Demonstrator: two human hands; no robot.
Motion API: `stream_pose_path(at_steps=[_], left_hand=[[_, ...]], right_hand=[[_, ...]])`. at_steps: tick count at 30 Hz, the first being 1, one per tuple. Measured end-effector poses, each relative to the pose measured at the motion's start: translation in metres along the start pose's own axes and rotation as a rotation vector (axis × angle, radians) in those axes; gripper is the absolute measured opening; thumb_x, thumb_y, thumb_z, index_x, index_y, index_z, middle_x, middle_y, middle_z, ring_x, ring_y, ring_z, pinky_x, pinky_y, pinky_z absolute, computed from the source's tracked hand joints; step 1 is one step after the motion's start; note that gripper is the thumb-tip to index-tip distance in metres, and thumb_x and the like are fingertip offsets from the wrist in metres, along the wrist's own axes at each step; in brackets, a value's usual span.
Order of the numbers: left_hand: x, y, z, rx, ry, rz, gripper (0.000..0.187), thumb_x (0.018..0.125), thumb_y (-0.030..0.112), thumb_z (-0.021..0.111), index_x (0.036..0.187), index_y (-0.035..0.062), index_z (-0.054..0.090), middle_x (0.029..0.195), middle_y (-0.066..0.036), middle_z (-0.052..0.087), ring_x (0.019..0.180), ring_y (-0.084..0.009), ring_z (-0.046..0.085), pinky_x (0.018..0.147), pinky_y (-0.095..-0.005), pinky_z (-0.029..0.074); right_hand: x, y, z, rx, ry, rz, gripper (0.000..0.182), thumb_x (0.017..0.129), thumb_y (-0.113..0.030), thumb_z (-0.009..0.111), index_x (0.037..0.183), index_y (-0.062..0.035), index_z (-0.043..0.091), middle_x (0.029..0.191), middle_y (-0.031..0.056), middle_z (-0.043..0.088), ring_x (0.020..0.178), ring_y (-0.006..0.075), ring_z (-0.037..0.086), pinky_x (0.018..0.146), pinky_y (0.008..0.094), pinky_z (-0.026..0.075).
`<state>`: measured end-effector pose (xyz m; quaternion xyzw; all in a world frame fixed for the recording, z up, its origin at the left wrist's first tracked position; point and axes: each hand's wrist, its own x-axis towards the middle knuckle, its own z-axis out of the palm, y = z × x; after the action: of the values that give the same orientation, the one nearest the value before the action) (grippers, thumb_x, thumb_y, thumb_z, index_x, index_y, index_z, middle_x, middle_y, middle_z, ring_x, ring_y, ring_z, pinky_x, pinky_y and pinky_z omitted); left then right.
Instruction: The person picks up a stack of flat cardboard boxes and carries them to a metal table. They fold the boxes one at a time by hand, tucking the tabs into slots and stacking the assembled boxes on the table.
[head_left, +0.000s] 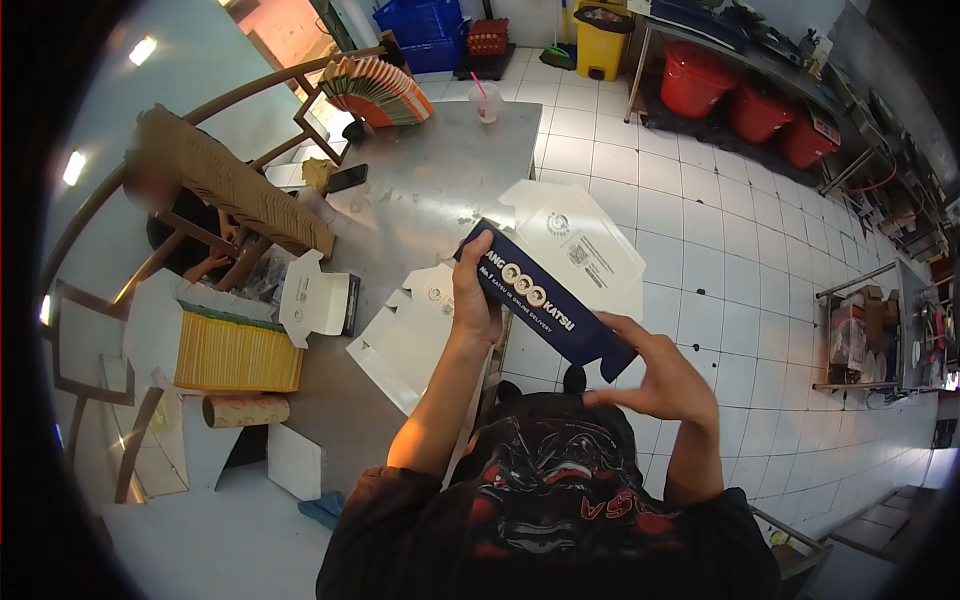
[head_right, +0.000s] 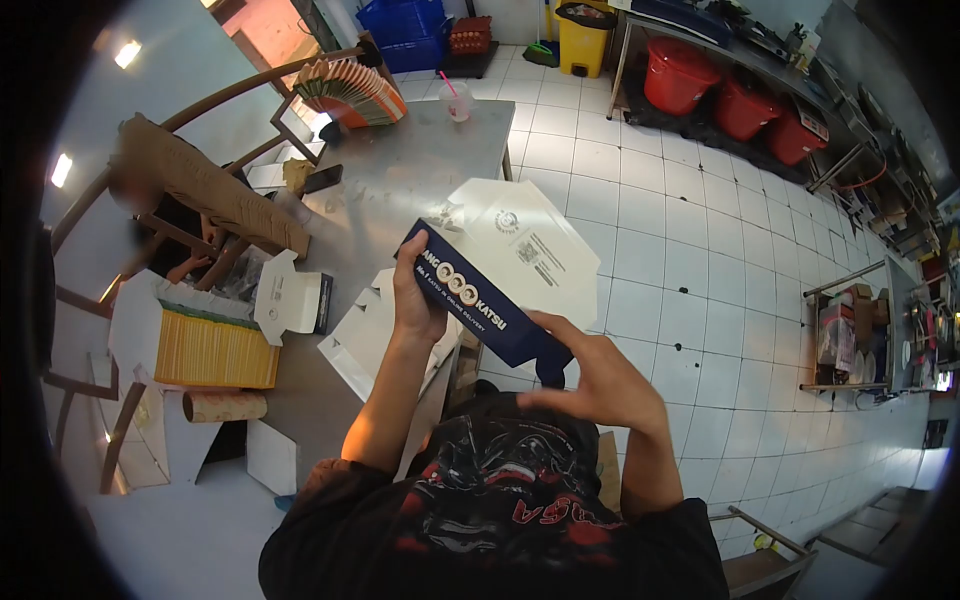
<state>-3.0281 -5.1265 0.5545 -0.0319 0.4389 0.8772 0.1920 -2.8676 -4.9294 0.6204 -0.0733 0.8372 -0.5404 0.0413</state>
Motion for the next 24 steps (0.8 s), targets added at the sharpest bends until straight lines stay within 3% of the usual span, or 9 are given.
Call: stream_pose_path(at_steps=[3, 7, 10, 12, 14, 15, 17, 22, 24], left_hand=[[-0.005, 0.000, 0.015, 0.079, 0.025, -0.132, 0.043, 0.088, 0.050, 0.063, 0.104, 0.0100, 0.063, 0.084, 0.000, 0.066, 0.087, -0.0137, 0.067, 0.085, -0.0295, 0.051], [-0.007, -0.007, 0.004, 0.053, 0.155, -0.359, 0.078, 0.088, 0.061, 0.060, 0.138, 0.0031, 0.042, 0.135, -0.015, 0.049, 0.108, -0.0209, 0.059, 0.093, -0.0384, 0.049], [-0.059, -0.021, 0.023, 0.414, 0.140, 0.467, 0.068, 0.092, 0.036, 0.066, 0.140, 0.0006, 0.033, 0.134, -0.018, 0.036, 0.116, -0.0233, 0.043, 0.090, -0.0332, 0.045], [-0.114, -0.039, 0.012, 0.587, 0.024, 0.572, 0.045, 0.089, 0.013, 0.068, 0.125, 0.0003, 0.042, 0.132, -0.017, 0.040, 0.105, -0.0216, 0.051, 0.082, -0.0316, 0.048], [-0.164, -0.016, 0.040, 0.816, -1.181, 0.608, 0.042, 0.087, 0.014, 0.071, 0.116, 0.0029, 0.043, 0.123, -0.011, 0.047, 0.078, -0.0223, 0.059, 0.067, -0.0340, 0.052], [-0.162, -0.029, 0.041, 0.802, -1.166, 0.617, 0.042, 0.087, 0.014, 0.071, 0.116, 0.0029, 0.043, 0.123, -0.011, 0.047, 0.078, -0.0223, 0.059, 0.067, -0.0340, 0.052], [-0.140, -0.067, 0.041, 0.412, -0.654, -0.287, 0.052, 0.082, 0.010, 0.077, 0.124, 0.0040, 0.047, 0.121, -0.012, 0.053, 0.111, -0.0208, 0.056, 0.081, -0.0338, 0.053], [-0.103, -0.001, 0.071, -0.491, -0.484, -0.148, 0.036, 0.101, 0.027, 0.052, 0.131, 0.0070, 0.046, 0.115, -0.008, 0.056, 0.115, -0.0205, 0.055, 0.102, -0.0473, 0.050], [-0.092, 0.010, 0.050, -0.402, -0.471, -0.100, 0.035, 0.102, 0.027, 0.047, 0.130, 0.0063, 0.048, 0.114, -0.007, 0.059, 0.115, -0.0200, 0.057, 0.100, -0.0462, 0.051]], right_hand=[[0.008, 0.017, 0.021, 0.047, 0.099, 0.014, 0.047, 0.077, -0.019, 0.085, 0.111, 0.0060, 0.063, 0.087, 0.0122, 0.073, 0.079, 0.0170, 0.070, 0.072, 0.0297, 0.055], [0.015, 0.022, 0.028, 0.417, 0.352, 0.067, 0.020, 0.082, -0.010, 0.080, 0.092, 0.0040, 0.070, 0.075, 0.0050, 0.068, 0.065, 0.0074, 0.060, 0.057, 0.0228, 0.048], [0.027, 0.029, 0.030, 0.807, 0.721, -0.022, 0.022, 0.086, -0.005, 0.075, 0.104, 0.0006, 0.064, 0.085, 0.0079, 0.070, 0.067, 0.0115, 0.064, 0.053, 0.0241, 0.050], [0.028, 0.025, 0.025, 0.961, 0.733, -0.090, 0.025, 0.086, -0.007, 0.075, 0.107, -0.0010, 0.063, 0.089, 0.0068, 0.070, 0.068, 0.0110, 0.064, 0.054, 0.0231, 0.050], [0.025, 0.027, 0.024, 1.097, 0.728, -0.194, 0.025, 0.091, -0.012, 0.070, 0.113, -0.0043, 0.060, 0.099, 0.0051, 0.070, 0.078, 0.0097, 0.067, 0.055, 0.0207, 0.052], [0.022, 0.026, 0.021, 1.082, 0.715, -0.186, 0.025, 0.091, -0.012, 0.070, 0.113, -0.0043, 0.060, 0.099, 0.0051, 0.070, 0.078, 0.0097, 0.067, 0.055, 0.0207, 0.052], [0.022, 0.020, 0.013, 1.399, 0.707, -0.245, 0.023, 0.097, -0.015, 0.062, 0.117, -0.0043, 0.059, 0.104, 0.0042, 0.070, 0.087, 0.0092, 0.068, 0.055, 0.0199, 0.053], [0.018, -0.005, 0.009, 1.336, 0.688, -0.126, 0.040, 0.095, -0.011, 0.063, 0.130, -0.0021, 0.047, 0.101, 0.0074, 0.069, 0.074, 0.0108, 0.068, 0.053, 0.0202, 0.056], [0.017, -0.002, 0.009, 1.254, 0.686, -0.132, 0.041, 0.093, -0.009, 0.065, 0.129, -0.0013, 0.046, 0.100, 0.0078, 0.068, 0.072, 0.0116, 0.068, 0.052, 0.0210, 0.055]])
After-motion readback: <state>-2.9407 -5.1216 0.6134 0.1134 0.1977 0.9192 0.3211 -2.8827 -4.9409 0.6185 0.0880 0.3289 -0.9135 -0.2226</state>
